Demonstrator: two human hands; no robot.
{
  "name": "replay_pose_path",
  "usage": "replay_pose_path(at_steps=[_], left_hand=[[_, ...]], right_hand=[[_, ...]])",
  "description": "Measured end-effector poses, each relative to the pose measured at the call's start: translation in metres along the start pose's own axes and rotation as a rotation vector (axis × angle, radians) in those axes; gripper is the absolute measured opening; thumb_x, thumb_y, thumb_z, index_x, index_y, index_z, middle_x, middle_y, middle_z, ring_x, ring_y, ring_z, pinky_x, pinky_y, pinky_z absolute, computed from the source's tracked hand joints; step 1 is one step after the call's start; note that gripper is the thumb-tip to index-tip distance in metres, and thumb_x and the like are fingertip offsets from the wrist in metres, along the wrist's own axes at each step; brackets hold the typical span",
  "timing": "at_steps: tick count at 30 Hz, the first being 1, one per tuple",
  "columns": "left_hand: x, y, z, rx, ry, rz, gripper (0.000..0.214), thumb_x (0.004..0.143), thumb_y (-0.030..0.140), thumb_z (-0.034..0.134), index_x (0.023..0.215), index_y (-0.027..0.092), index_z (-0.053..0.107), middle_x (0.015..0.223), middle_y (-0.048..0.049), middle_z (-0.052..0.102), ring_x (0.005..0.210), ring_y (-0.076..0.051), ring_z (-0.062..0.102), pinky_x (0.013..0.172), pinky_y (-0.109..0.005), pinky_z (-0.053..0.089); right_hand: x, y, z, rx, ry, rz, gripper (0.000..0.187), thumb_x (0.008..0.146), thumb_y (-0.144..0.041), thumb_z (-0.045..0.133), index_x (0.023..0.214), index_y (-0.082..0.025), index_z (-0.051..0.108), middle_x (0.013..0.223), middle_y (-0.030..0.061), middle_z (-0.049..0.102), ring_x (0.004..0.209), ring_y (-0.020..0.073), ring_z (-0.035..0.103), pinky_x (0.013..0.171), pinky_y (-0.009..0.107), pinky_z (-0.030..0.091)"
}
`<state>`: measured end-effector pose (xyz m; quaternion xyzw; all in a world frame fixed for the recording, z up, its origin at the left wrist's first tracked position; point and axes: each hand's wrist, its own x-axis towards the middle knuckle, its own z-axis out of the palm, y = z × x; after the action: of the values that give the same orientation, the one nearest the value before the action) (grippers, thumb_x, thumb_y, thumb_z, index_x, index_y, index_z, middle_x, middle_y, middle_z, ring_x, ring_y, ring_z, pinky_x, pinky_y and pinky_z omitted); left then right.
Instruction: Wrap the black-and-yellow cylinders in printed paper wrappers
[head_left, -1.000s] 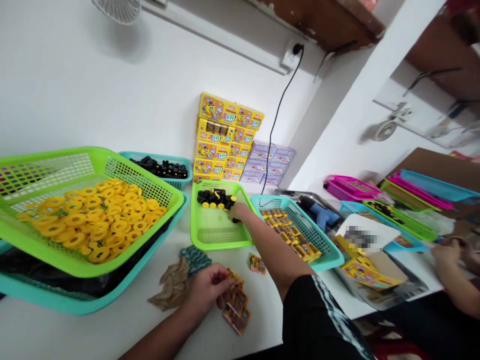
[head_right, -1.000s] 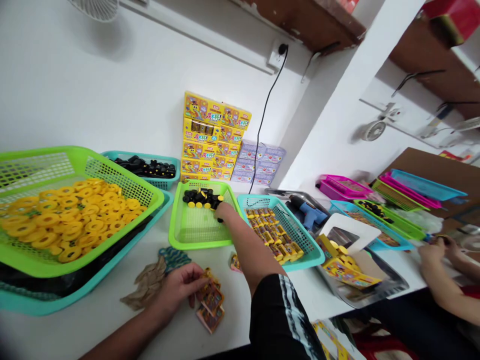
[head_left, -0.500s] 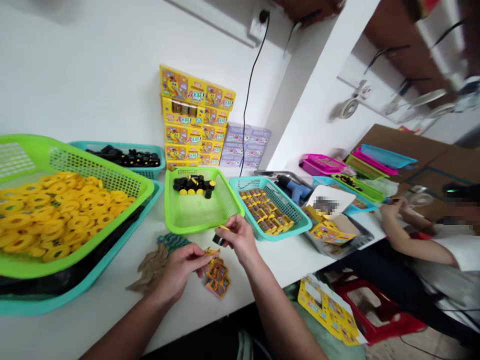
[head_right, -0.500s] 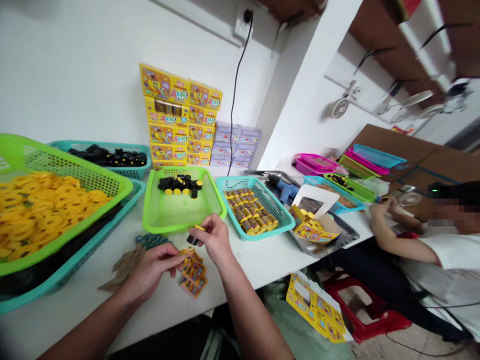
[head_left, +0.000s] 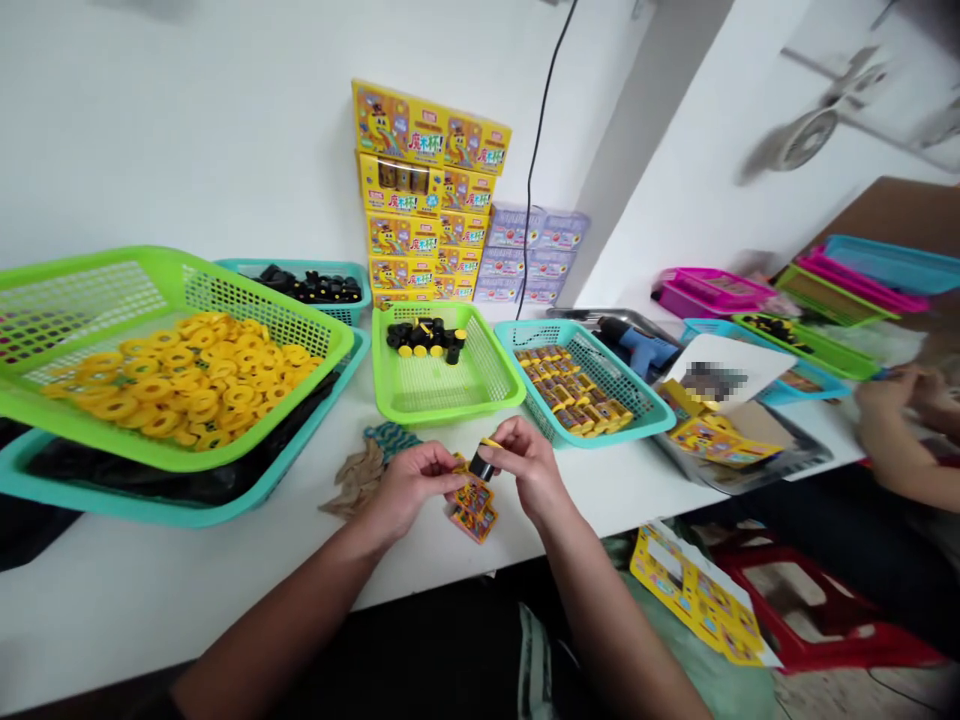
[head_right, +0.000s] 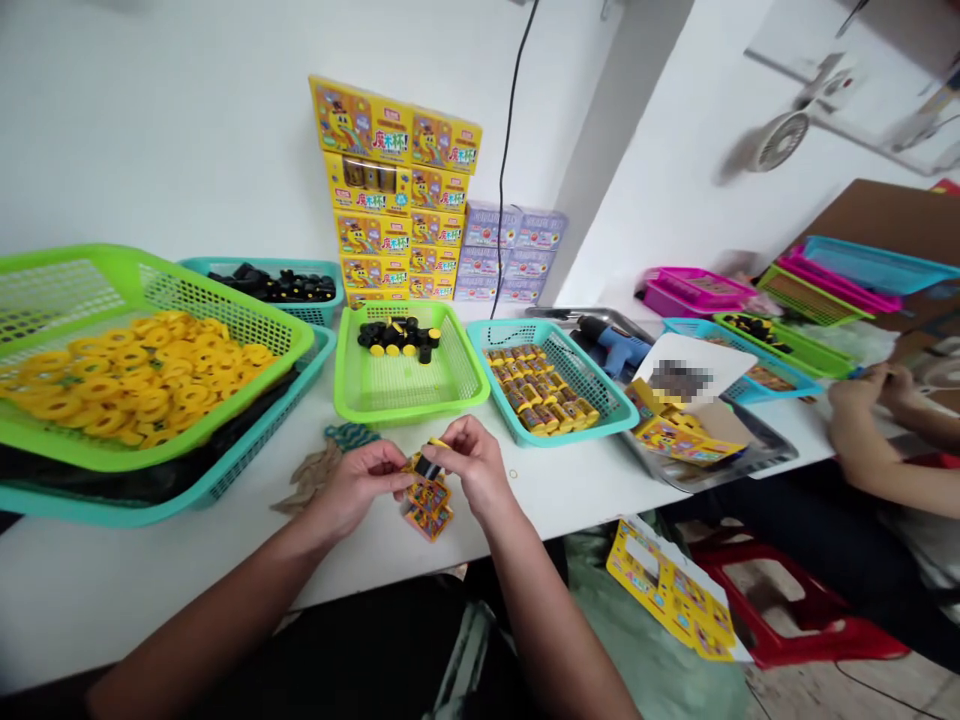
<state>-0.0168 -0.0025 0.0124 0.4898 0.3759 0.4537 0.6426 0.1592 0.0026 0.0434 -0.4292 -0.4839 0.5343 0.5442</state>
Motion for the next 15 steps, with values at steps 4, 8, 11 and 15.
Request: replay_pose_path(at_steps=[4,8,11,15], left_hand=[[0.000,0.003,0.001,-0.041,-0.005,-0.019,0.026,0.060,0.026,0.083,0.071,0.014,0.062,0.067,0.0022,0.063,0.057,-0.010,0.055,0.060,-0.026,0.045],[0.001,0.000,0.000,-0.080,-0.002,-0.040,0.026,0.062,0.029,0.083,0.074,0.013,0.066,0.068,0.0011,0.062,0.059,-0.011,0.054,0.058,-0.025,0.043],[0.003,-0.003,0.000,-0.133,0.025,-0.064,0.026,0.061,0.030,0.083,0.074,0.013,0.068,0.068,0.0002,0.061,0.059,-0.011,0.052,0.053,-0.024,0.038],[0.003,-0.004,0.001,-0.184,0.013,-0.099,0.027,0.063,0.033,0.083,0.079,0.014,0.072,0.069,-0.0007,0.061,0.058,-0.010,0.050,0.051,-0.023,0.032]], right_hand=[[0.002,0.005,0.004,0.040,0.026,0.034,0.035,0.061,-0.030,0.082,0.069,-0.021,0.049,0.057,-0.0064,0.056,0.049,0.0098,0.048,0.048,0.023,0.038],[0.002,0.009,0.008,0.035,0.059,0.019,0.039,0.060,-0.032,0.084,0.070,-0.021,0.049,0.057,-0.0064,0.056,0.048,0.0098,0.049,0.047,0.023,0.038],[-0.001,0.011,0.013,0.014,0.095,-0.048,0.040,0.059,-0.032,0.086,0.070,-0.021,0.049,0.058,-0.0066,0.054,0.050,0.0093,0.048,0.049,0.023,0.038],[-0.003,0.015,0.017,-0.021,0.143,-0.101,0.039,0.060,-0.032,0.085,0.071,-0.021,0.049,0.060,-0.0070,0.051,0.052,0.0089,0.046,0.050,0.023,0.037]])
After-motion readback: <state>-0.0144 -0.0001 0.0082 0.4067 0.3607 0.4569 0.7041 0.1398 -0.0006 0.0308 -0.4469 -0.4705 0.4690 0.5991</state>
